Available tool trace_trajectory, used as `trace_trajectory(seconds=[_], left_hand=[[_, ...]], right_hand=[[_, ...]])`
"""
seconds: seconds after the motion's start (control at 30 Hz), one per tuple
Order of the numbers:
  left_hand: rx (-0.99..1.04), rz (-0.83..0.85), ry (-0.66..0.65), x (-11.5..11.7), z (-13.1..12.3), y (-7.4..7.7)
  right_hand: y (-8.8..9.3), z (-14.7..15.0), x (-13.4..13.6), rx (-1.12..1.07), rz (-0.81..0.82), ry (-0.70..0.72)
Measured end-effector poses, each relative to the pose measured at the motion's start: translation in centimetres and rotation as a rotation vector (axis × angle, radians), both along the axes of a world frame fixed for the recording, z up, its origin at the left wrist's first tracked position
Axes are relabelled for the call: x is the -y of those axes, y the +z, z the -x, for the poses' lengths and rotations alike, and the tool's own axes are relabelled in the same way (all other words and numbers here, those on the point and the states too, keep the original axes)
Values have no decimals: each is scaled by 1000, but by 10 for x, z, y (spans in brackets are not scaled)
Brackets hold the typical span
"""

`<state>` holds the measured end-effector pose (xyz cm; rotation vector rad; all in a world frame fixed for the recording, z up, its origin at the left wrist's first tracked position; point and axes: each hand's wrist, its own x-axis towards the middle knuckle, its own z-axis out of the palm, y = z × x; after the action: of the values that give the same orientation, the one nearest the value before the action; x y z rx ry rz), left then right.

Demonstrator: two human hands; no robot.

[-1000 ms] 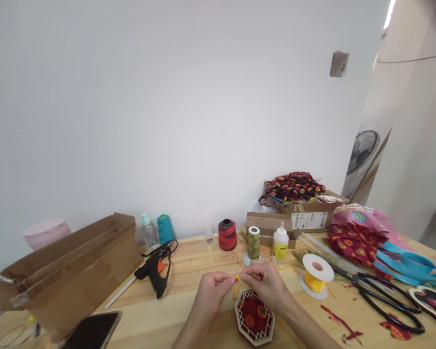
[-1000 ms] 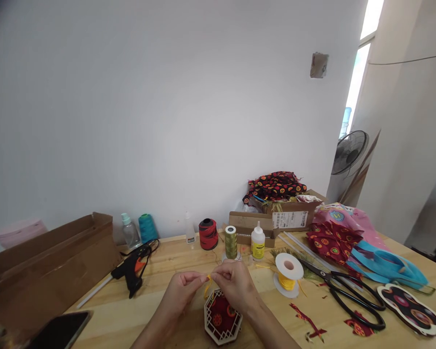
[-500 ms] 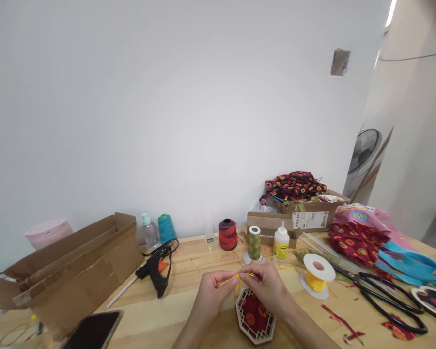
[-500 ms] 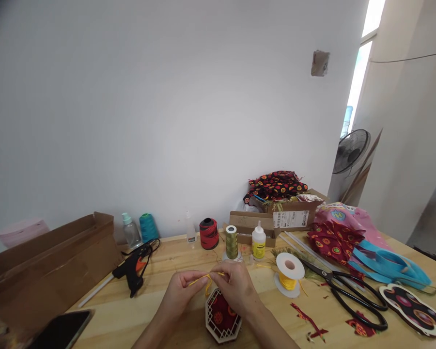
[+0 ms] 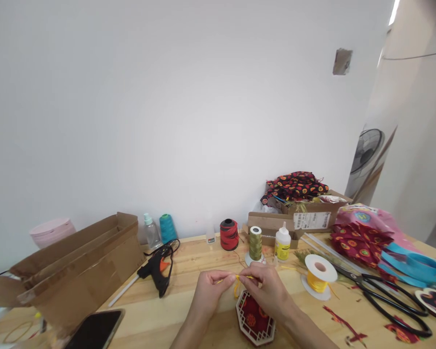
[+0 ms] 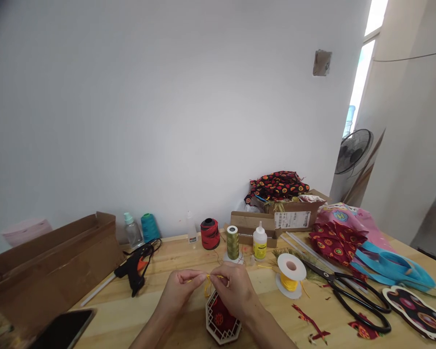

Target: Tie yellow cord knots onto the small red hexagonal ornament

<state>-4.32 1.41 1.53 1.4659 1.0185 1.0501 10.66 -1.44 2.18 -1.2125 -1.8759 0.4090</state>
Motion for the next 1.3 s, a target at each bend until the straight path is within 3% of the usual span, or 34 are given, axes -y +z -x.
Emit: trace_trajectory(seconds=[0.23,0.57,0.97,1.3], left_hand=[[23,17,-63,1,-2,-2],[-31,-72,-10,2,-2,-4],[72,71,-145,5,-5,-1],[102,79,-138,7,-7,0]], right_hand=[[0,1,-2,-43,-9,-26],[-4,1,-3,-137,61,-9],[0,0,-3,-101,-11,-2],[-3,0,-4,-294,128,30]])
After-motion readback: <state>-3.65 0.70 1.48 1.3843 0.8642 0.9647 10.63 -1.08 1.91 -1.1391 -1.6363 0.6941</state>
